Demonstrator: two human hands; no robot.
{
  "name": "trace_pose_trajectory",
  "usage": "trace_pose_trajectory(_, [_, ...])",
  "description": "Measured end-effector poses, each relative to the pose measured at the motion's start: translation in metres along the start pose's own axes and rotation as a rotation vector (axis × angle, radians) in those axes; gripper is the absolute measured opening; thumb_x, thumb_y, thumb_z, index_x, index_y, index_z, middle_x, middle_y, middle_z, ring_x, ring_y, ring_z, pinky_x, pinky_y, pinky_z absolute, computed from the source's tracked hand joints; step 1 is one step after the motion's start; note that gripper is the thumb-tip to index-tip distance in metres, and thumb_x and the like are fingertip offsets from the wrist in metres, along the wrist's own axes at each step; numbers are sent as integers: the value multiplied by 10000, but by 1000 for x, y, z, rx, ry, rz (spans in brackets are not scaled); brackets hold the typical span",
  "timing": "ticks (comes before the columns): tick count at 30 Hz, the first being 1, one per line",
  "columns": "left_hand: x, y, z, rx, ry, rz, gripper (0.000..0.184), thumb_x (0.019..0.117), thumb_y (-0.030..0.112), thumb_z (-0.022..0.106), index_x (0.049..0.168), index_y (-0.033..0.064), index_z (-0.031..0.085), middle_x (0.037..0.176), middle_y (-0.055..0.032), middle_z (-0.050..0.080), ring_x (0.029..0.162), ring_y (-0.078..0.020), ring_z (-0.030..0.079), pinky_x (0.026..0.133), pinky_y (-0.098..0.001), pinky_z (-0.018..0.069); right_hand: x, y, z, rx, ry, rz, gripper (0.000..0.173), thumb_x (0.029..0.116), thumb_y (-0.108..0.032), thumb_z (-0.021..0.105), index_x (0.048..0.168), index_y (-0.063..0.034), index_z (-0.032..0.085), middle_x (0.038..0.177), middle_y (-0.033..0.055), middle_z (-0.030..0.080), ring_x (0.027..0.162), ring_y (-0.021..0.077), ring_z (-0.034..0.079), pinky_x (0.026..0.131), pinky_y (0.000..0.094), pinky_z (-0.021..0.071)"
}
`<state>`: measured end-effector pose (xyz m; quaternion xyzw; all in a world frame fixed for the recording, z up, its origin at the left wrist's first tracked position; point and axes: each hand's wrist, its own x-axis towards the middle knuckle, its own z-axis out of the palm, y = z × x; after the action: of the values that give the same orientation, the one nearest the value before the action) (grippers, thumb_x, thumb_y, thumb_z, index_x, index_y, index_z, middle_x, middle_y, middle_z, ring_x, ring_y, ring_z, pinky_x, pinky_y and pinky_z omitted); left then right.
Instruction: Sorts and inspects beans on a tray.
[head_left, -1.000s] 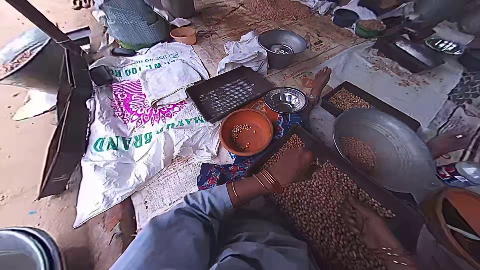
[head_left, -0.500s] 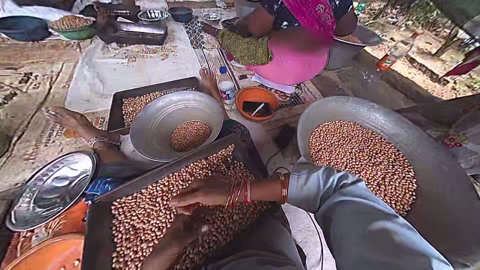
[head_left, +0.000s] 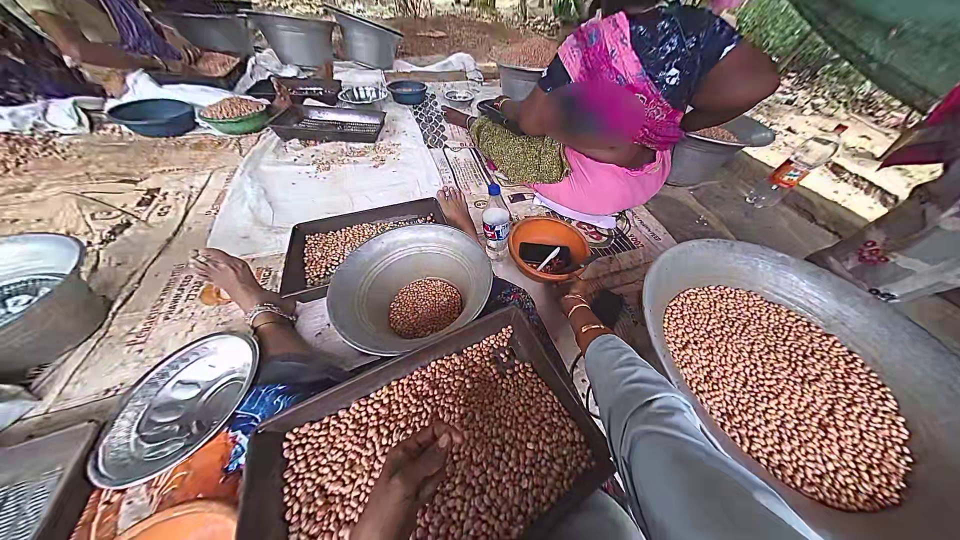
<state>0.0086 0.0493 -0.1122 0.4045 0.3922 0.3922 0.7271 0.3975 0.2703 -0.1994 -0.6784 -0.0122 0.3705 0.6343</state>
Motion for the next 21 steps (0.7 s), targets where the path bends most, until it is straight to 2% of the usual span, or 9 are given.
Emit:
trace_pose_trajectory(1, [-2, 0, -4, 8, -13, 2, 228, 963, 61, 524, 965, 96, 749, 594, 96, 544, 436, 46, 378, 407, -124, 306, 7, 6, 15, 174, -5, 14, 420, 1106, -282, 422, 1408, 6, 464, 1271, 219, 574, 1080, 288, 599, 888, 444, 520])
trace_pose_trajectory(4, [-5, 2, -13, 26, -12, 9, 247, 978, 60, 504, 979, 100, 747, 586, 102, 533, 437, 44, 367, 411, -128, 299, 11, 15, 37, 309, 41, 16, 488, 1027, -185, 580, 1453, -14, 414, 1268, 233, 569, 1027, 319, 606, 844, 481, 536])
trace_pose_trajectory(7, [-9, 4, -13, 69, -21, 43, 250, 979, 62, 506, 980, 116, 750, 580, 116, 532, 435, 54, 365, 408, -123, 297, -6, 17, 21, 115, 139, -70, 580, 1003, -175, 658, 1477, 39, 403, 1362, 282, 560, 1184, 372, 598, 983, 512, 508])
trace_pose_trajectory(9, [-11, 6, -12, 111, -55, 69, 250, 997, 75, 509, 999, 139, 751, 605, 129, 535, 449, 63, 357, 416, -119, 286, -17, 24, -4, -57, 179, -153, 554, 982, -146, 682, 1428, 97, 461, 1349, 311, 570, 1212, 386, 590, 1024, 508, 485])
trace_pose_trajectory(11, [-14, 7, -9, 149, -73, 94, 247, 997, 76, 516, 1003, 153, 751, 641, 136, 571, 467, 68, 368, 430, -117, 294, -33, 32, -36, -204, 164, -212, 493, 1005, -110, 639, 1407, 117, 468, 1316, 313, 574, 1183, 362, 582, 1020, 470, 462])
trace_pose_trajectory(14, [-17, 4, -5, 182, -91, 103, 236, 985, 82, 523, 1002, 153, 747, 652, 140, 575, 478, 67, 380, 438, -118, 307, -49, 57, -93, -386, 133, -258, 455, 1024, -117, 597, 1407, 102, 485, 1262, 308, 601, 1122, 360, 607, 989, 492, 477])
trace_pose_trajectory(16, [-18, 2, -4, 200, -101, 107, 235, 980, 85, 523, 993, 149, 748, 652, 140, 578, 485, 67, 394, 444, -120, 316, -67, 70, -129, -398, 99, -269, 513, 1023, -86, 575, 1473, 81, 394, 1234, 290, 590, 1042, 329, 611, 926, 475, 500])
trace_pose_trajectory(19, [-19, 0, -1, 216, -134, 120, 234, 983, 89, 523, 1000, 151, 748, 661, 141, 577, 494, 64, 398, 451, -121, 319, -95, 80, -177, -436, 100, -210, 563, 1009, -68, 590, 1515, 53, 375, 1290, 316, 579, 1078, 374, 613, 931, 529, 501])
trace_pose_trajectory(21, [-19, -1, 0, 238, -152, 131, 231, 988, 98, 527, 1008, 151, 750, 667, 137, 578, 498, 60, 399, 454, -123, 320, -111, 85, -201, -492, 88, -170, 584, 1007, -99, 604, 1528, 25, 372, 1255, 305, 599, 1017, 368, 632, 873, 534, 519])
